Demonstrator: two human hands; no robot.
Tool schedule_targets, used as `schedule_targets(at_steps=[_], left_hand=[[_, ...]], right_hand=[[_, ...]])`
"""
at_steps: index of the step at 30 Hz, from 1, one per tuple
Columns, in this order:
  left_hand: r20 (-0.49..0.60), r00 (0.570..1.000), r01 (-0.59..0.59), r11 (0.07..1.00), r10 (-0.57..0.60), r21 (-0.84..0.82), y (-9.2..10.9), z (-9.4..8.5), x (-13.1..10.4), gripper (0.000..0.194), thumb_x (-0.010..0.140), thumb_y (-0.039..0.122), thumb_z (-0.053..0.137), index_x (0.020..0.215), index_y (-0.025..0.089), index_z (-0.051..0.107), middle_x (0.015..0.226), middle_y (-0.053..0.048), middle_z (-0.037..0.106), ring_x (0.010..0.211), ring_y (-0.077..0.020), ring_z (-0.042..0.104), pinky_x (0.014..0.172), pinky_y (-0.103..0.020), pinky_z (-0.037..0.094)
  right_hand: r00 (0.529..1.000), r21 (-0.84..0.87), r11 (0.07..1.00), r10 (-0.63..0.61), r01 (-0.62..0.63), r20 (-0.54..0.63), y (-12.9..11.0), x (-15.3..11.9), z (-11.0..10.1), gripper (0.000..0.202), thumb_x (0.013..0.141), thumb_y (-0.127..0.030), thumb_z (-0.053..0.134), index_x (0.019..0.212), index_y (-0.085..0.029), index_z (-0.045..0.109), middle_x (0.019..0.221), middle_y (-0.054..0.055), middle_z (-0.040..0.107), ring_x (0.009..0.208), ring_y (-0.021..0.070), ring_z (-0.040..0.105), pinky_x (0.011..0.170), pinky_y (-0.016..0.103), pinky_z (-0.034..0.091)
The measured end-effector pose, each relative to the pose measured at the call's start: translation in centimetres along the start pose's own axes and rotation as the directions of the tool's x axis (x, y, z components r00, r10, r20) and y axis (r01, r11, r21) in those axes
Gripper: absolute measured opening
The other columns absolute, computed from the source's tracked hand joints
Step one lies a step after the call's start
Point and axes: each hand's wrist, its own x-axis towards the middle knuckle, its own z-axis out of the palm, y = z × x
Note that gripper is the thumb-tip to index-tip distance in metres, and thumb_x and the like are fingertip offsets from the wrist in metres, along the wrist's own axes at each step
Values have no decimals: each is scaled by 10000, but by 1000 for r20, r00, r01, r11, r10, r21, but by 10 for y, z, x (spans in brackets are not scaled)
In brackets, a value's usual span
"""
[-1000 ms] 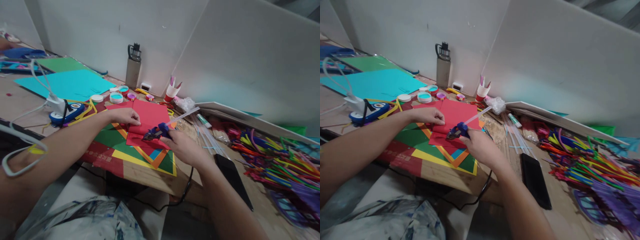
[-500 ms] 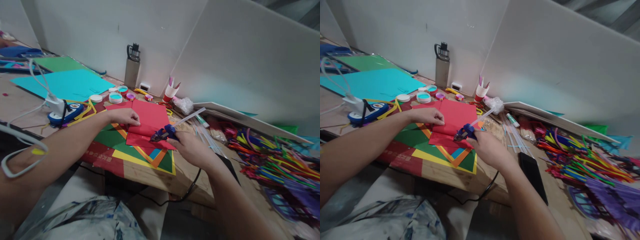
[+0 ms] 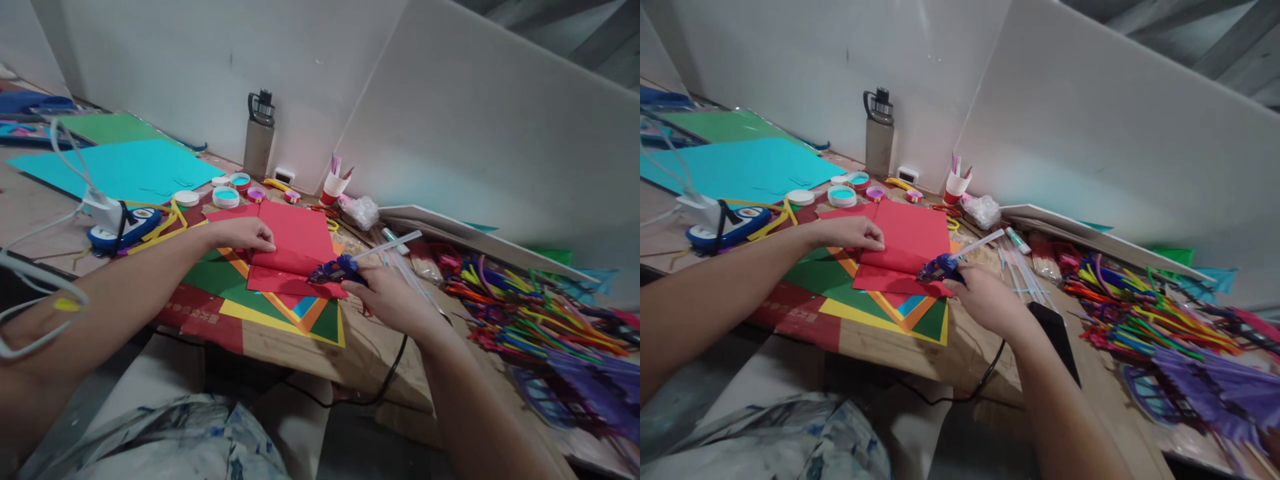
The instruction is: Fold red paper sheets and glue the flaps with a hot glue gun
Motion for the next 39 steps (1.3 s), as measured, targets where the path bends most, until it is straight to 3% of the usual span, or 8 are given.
schedule_targets(at_steps=[9,16,24,33,39], left_hand=[[8,1000,29,1000,-30,10,0,1,1,306,726,446,600,771,151,671,680,-18,633,574,-106,527,503,-195,339],[20,999,49,998,-49,26,4,-1,-1,324,727,460,593,790,150,666,672,-11,623,572,-110,538,495,-193,349],[29,998,53,997,-55,47,4,-1,1,335,721,466,586,796,149,667,669,-15,622,557,-111,532,489,-196,351],[34,998,52,998,-53,38,2,-1,1,334,726,467,578,798,151,660,675,-13,628,569,-113,544,497,-197,356],[24,999,28,999,-29,42,-2,0,3,330,733,465,575,795,154,667,684,-15,645,574,-111,549,497,-195,352]], right_hand=[[978,-214,956,208,-200,17,15,-10,-12,307,911,-389,408,833,-166,605,831,113,651,711,207,562,573,274,319],[996,-160,984,81,-84,-23,7,-3,2,306,927,-377,387,803,-175,581,813,92,644,737,190,567,577,262,311],[985,-227,959,168,-171,-32,25,-17,-3,299,923,-376,397,816,-167,582,798,101,640,704,196,565,561,266,302],[1000,-29,1000,6,-7,-27,-8,2,15,317,929,-410,398,857,-179,602,886,93,666,783,190,586,634,262,357],[999,-10,999,36,-36,-9,-1,0,10,324,925,-411,406,873,-172,619,878,93,667,784,197,591,631,264,365]])
